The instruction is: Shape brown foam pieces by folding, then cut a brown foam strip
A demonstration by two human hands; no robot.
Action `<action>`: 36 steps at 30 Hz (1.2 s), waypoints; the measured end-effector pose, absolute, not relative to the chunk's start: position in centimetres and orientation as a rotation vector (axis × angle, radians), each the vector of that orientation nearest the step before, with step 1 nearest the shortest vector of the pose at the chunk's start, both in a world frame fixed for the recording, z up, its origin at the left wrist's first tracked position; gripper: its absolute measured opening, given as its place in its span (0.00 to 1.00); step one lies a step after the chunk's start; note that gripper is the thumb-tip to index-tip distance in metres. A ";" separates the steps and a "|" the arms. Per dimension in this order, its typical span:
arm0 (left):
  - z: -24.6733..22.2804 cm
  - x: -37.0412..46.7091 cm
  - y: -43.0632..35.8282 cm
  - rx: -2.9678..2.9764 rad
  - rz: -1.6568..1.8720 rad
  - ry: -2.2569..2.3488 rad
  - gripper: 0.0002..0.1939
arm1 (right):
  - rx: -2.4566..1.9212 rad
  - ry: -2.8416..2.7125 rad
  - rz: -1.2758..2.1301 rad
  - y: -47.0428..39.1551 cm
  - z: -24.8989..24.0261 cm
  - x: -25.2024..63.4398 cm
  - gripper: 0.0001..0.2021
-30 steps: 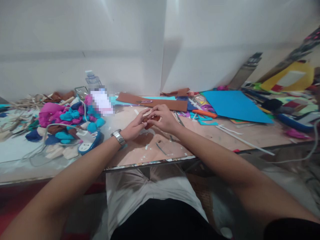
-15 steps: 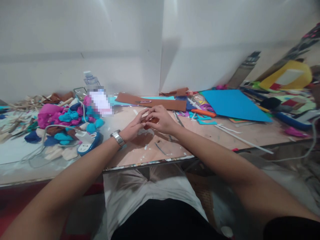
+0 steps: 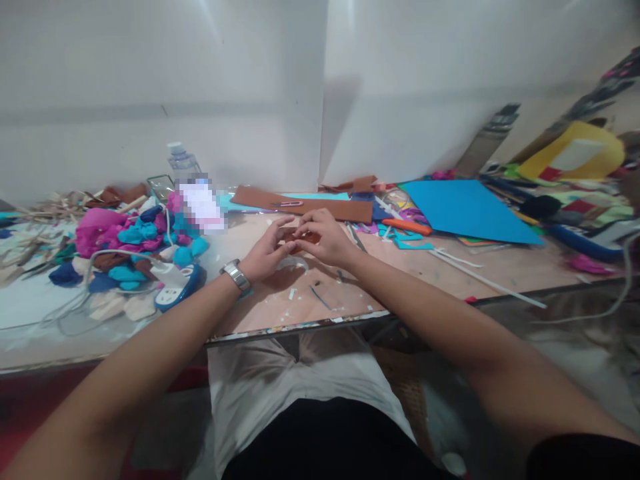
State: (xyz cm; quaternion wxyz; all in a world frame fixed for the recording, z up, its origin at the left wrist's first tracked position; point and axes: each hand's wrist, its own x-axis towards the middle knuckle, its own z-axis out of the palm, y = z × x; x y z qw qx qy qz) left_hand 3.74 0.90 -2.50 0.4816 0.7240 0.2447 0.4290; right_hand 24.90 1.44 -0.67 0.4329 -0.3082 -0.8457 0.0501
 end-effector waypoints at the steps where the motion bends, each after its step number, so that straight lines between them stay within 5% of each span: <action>1: -2.5 3.8 1.0 1.765 1.076 0.620 0.31 | -0.765 -2.101 0.127 1.4 -0.6 24.9 0.07; 5: -2.4 3.6 1.1 1.784 1.164 0.768 0.19 | -0.766 -2.080 0.133 1.4 -0.6 24.9 0.08; 10: -1.9 3.2 1.1 1.872 1.194 0.928 0.16 | -0.759 -2.059 0.144 1.2 -0.2 25.0 0.08; 36: -1.0 3.4 0.3 1.894 1.098 0.958 0.27 | -0.875 -2.051 0.188 1.1 -0.2 25.0 0.08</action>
